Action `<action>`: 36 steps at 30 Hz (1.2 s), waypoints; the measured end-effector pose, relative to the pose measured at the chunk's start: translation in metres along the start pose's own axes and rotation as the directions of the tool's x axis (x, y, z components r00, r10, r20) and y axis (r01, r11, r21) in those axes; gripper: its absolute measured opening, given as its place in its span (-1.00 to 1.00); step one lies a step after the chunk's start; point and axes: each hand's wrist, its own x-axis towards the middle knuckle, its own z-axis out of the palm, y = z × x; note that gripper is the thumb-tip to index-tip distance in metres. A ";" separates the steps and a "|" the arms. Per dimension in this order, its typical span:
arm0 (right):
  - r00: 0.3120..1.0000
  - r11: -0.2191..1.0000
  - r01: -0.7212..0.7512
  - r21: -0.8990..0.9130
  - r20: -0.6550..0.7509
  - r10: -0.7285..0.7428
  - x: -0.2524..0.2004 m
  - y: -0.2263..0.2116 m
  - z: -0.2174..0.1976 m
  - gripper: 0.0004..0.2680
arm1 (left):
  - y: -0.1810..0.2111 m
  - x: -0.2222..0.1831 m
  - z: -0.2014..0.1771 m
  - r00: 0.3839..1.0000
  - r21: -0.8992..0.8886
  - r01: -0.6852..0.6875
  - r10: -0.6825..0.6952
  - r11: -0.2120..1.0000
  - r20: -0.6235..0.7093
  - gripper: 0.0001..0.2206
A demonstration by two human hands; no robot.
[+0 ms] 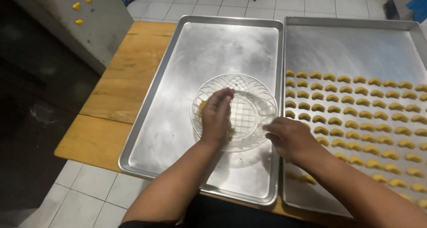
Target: Hand-shaping dough into crescent-shaped cookies and arranging them on a metal baking tray.
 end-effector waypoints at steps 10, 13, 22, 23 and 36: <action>0.984 0.984 0.179 0.016 -0.007 -0.179 0.109 -0.004 0.101 -0.83 | 0.012 0.019 -0.034 0.990 0.109 0.111 -0.101 0.988 -0.098 -0.70; 0.969 0.968 0.247 -0.053 -0.001 -0.247 0.118 0.006 0.121 -0.87 | 0.003 0.021 -0.034 0.994 0.126 0.066 -0.055 0.990 -0.093 -0.68; 0.934 0.937 0.344 -0.055 0.121 -0.335 0.135 -0.012 0.089 -0.95 | 0.000 0.019 -0.028 0.998 0.211 0.062 -0.055 0.975 -0.041 -0.69; 0.923 0.924 0.377 -0.061 0.112 -0.369 0.135 -0.009 0.091 -0.95 | 0.001 0.018 -0.029 0.998 0.216 0.056 -0.048 0.975 -0.041 -0.69; 0.902 0.990 0.105 0.091 0.410 -0.134 0.107 -0.008 0.045 -0.87 | 0.020 0.023 -0.035 0.964 0.007 0.202 -0.198 0.979 -0.181 -0.66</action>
